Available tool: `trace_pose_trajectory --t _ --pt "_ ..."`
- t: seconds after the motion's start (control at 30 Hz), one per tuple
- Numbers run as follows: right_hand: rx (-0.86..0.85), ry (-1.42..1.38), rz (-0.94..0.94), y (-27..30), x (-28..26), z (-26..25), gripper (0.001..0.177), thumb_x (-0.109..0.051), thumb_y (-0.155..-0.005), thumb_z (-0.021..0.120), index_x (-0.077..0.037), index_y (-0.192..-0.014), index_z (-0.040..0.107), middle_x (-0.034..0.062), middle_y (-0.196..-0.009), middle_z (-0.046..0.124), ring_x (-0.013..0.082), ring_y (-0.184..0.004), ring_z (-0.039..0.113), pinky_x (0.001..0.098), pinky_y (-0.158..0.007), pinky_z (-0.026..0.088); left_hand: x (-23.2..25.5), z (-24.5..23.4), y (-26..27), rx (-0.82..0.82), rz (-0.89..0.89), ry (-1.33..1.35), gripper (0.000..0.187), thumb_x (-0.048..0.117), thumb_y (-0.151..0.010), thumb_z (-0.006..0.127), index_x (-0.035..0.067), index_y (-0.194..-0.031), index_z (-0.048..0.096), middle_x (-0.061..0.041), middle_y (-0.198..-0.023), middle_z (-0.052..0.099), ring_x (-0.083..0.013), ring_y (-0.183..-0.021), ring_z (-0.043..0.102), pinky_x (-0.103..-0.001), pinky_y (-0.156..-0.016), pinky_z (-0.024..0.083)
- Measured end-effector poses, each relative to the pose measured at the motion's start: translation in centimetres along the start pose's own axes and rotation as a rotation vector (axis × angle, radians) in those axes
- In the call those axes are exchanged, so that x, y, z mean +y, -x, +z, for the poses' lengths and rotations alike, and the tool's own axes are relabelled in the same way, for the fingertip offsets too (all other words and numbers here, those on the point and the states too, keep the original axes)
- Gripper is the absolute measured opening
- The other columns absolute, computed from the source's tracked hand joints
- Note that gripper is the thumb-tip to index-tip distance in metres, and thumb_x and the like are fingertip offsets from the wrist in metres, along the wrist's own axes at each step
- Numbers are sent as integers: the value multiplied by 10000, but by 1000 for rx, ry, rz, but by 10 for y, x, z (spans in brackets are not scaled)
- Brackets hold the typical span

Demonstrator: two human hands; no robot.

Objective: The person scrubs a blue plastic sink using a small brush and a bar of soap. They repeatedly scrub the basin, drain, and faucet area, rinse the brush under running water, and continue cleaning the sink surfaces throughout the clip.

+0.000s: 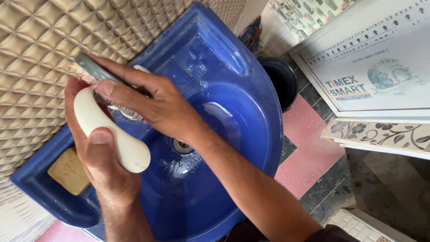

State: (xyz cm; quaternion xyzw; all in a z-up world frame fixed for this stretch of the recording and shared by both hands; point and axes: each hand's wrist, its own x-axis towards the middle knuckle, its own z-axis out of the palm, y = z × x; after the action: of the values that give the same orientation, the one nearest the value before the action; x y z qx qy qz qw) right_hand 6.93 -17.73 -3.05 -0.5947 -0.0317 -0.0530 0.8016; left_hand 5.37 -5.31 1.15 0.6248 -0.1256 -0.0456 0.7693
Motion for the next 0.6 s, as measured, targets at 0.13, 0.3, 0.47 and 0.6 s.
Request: trace_pose_trajectory --t 0.13,0.3,0.47,0.6 --pt "66 158 63 8 -2 2 588 -360 -1078 605 -90 -1590 499 169 -1485 591 268 -1424 602 397 -1167 557 7 4 -3 25 -61 -36 997 461 -989 650 -108 -1645 161 -215 -1568 380 -261 -1445 423 -366 -1289 303" --pt "34 -27 27 38 -17 10 503 -305 -1143 562 -116 -1589 429 131 -1548 520 239 -1429 553 378 -1225 517 37 17 -3 114 -235 -385 874 287 -909 563 -96 -1608 206 -222 -1407 529 -265 -1147 575 -332 -940 478" --pt "-4 -107 -38 41 -15 14 445 -282 -1206 563 -108 -1593 428 126 -1590 439 229 -1482 444 376 -1261 429 32 15 -3 51 -99 -166 774 330 -1067 458 -140 -1620 189 -225 -1528 490 -254 -1371 521 -310 -1200 430" --pt "3 -30 -109 32 -9 8 412 -306 -1215 586 -114 -1549 439 118 -1570 462 223 -1456 477 371 -1254 446 29 9 3 18 -33 -206 724 366 -1164 389 -157 -1626 196 -243 -1594 458 -267 -1458 482 -315 -1281 404"
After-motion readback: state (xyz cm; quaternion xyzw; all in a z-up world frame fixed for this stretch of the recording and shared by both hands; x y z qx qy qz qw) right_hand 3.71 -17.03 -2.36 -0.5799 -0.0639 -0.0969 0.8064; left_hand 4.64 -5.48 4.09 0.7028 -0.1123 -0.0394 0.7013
